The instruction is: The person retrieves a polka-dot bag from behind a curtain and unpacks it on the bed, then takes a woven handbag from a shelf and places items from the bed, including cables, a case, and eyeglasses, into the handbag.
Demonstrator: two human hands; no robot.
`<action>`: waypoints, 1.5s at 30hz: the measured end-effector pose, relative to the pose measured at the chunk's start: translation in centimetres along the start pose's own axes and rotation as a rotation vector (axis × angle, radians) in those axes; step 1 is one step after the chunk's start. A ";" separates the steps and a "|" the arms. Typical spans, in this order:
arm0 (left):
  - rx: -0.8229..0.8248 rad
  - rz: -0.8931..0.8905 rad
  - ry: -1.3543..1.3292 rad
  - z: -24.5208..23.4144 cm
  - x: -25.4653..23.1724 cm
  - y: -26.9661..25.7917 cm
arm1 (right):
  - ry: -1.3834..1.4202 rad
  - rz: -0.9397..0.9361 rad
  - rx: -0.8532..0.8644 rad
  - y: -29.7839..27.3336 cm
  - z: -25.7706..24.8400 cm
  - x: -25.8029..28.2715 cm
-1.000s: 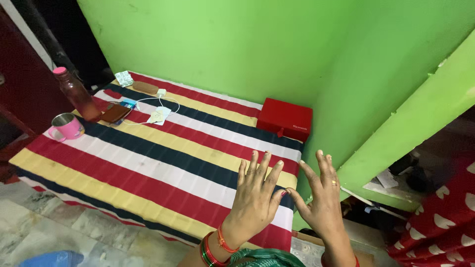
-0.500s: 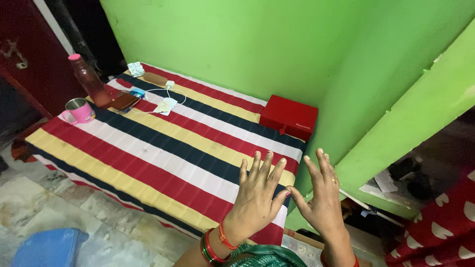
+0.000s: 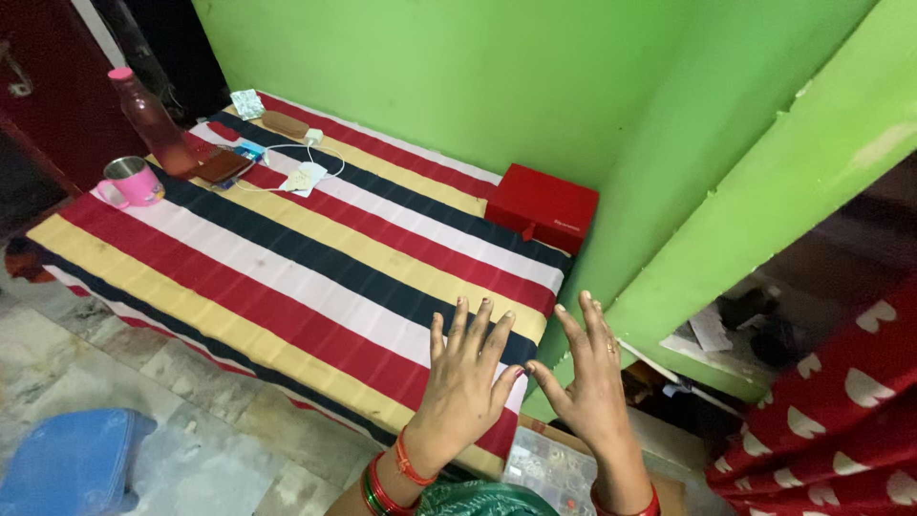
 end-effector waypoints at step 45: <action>0.602 -0.091 -0.889 30.2 -14.8 -4.4 | -0.174 0.742 -0.459 -37.0 -20.8 -18.9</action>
Point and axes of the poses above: each hand's wrist, its own y-axis towards the middle knuckle, its own z-axis out of the palm, x = y × z, the point moved 5 cm from there along y, towards the middle knuckle, and after that the axes turned 3 degrees about x, right-handed, at the moved point
